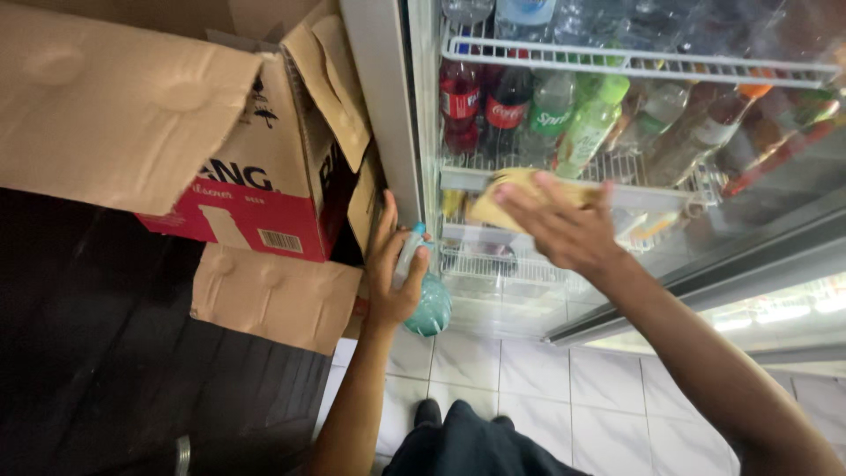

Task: The person sprays liquid from a bottle onto the glass door of a refrigerator and wipes the surface with a cloth.

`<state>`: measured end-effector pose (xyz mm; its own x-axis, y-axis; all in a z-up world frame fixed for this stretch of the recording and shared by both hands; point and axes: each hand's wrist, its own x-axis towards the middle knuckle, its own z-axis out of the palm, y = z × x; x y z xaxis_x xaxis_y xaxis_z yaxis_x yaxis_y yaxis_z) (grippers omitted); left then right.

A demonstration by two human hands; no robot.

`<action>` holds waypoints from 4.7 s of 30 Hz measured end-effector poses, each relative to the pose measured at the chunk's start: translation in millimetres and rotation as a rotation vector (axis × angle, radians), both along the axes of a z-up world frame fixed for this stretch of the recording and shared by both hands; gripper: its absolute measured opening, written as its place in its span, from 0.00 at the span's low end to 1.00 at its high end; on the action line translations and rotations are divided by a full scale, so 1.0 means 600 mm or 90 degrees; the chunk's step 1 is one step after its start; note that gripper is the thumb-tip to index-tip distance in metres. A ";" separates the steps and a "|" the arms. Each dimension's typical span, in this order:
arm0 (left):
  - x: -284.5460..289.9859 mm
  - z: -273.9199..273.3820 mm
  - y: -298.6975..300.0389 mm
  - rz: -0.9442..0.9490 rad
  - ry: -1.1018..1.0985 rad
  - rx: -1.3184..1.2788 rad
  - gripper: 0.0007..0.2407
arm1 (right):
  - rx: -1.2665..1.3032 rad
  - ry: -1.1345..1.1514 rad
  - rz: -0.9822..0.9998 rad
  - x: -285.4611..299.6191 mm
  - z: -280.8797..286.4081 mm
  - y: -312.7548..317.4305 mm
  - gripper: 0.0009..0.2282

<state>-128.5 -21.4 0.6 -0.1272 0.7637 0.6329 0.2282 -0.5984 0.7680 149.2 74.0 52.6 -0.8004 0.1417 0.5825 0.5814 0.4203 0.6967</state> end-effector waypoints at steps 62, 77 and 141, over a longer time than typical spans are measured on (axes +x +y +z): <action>-0.007 0.016 -0.009 0.045 -0.003 0.045 0.24 | -0.154 0.316 0.012 -0.260 -0.024 -0.011 0.22; 0.250 0.058 0.053 -0.362 0.092 0.025 0.15 | -0.134 0.473 -0.157 0.151 -0.129 -0.019 0.25; 0.237 -0.052 0.018 -0.168 -0.029 -0.071 0.08 | -0.262 0.868 -0.179 0.193 -0.187 -0.123 0.24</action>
